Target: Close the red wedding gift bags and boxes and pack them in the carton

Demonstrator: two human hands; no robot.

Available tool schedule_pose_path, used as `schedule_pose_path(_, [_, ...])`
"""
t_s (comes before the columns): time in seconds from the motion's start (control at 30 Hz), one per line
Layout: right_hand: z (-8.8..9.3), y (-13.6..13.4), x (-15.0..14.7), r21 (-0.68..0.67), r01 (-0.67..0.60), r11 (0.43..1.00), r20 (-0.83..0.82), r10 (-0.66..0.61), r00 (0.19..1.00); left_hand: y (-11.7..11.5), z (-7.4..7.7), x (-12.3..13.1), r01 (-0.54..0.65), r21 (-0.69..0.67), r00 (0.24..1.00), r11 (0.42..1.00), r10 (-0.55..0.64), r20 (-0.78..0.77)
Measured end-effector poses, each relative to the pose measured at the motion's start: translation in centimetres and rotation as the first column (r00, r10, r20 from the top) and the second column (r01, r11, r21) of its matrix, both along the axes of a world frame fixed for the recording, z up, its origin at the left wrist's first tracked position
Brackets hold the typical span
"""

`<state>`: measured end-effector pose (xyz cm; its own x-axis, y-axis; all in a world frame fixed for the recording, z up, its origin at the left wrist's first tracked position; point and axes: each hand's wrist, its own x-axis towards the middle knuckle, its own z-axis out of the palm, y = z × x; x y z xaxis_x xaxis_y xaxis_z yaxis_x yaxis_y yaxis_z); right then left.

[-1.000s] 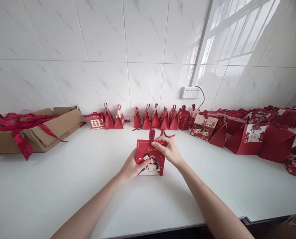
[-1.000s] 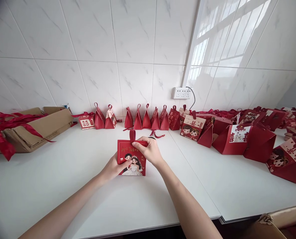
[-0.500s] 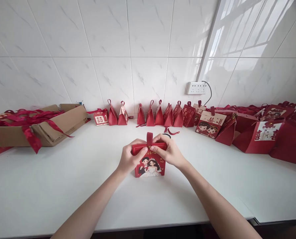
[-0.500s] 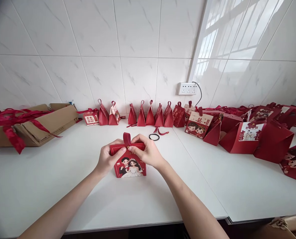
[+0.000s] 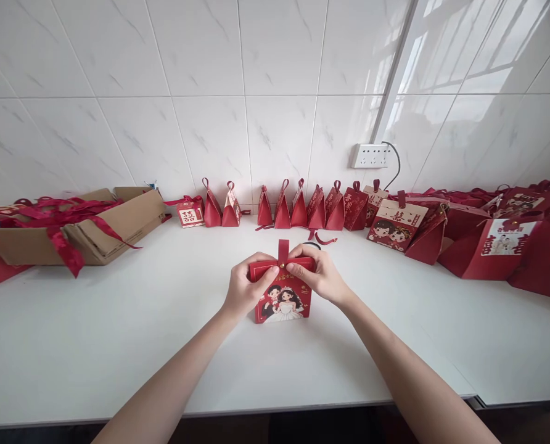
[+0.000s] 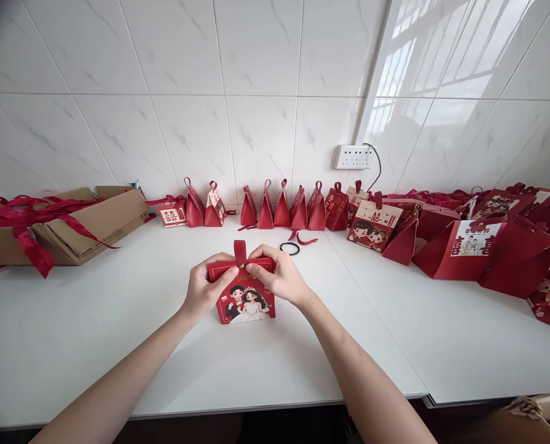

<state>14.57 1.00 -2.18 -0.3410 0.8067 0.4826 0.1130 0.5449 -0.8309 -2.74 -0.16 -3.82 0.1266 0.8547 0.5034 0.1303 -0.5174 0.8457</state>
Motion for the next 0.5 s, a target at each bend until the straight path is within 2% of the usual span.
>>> schedule_pose_path(0.33, [-0.06,-0.23,-0.53,-0.108,0.068,0.992,0.015,-0.067,0.998,0.01,0.04,0.17,-0.043,-0.019,0.999,0.999,0.043,0.003])
schedule_pose_path(0.4, [-0.01,-0.04,-0.56,-0.08,0.106,0.991,0.049,-0.102,0.994,0.32,0.04,0.25,-0.042,-0.016,0.999,0.999,0.042,0.012])
schedule_pose_path(0.5, [0.19,-0.4,-0.09,0.035,0.144,0.989,0.103,-0.147,0.984,0.34,-0.11,0.58,-0.063,-0.014,0.997,0.998,0.064,0.043])
